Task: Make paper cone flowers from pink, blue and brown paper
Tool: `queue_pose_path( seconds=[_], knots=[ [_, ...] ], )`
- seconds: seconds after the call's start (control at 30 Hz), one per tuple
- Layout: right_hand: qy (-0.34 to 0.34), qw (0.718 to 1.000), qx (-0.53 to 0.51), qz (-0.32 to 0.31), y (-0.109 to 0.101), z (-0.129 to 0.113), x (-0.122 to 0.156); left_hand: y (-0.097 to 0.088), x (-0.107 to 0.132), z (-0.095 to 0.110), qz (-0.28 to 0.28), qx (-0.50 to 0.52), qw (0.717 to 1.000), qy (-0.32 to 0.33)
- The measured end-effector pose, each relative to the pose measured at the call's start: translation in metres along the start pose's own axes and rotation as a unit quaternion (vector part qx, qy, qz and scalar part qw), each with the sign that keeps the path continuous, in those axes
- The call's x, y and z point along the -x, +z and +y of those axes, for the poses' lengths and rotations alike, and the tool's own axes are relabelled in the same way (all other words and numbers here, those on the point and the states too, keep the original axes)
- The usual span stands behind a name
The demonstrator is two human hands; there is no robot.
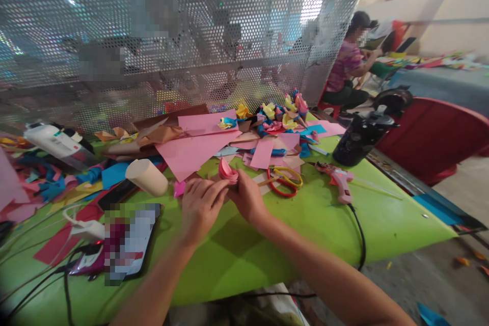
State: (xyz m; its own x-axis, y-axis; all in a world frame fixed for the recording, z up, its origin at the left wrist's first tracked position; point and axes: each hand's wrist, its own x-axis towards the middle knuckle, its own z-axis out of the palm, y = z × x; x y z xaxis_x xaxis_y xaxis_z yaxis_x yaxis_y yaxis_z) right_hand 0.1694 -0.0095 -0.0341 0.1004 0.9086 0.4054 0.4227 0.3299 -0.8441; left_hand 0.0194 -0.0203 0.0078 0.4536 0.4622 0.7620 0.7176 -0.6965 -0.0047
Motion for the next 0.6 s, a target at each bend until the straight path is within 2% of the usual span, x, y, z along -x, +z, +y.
queue_pose_path(
  seconds=[0.6],
  knots=[
    [0.008, 1.000, -0.022, -0.005, 0.0021, 0.0008, 0.0008, 0.0014, 0.0002, 0.0003, -0.004, -0.009, 1.000, 0.004]
  ],
)
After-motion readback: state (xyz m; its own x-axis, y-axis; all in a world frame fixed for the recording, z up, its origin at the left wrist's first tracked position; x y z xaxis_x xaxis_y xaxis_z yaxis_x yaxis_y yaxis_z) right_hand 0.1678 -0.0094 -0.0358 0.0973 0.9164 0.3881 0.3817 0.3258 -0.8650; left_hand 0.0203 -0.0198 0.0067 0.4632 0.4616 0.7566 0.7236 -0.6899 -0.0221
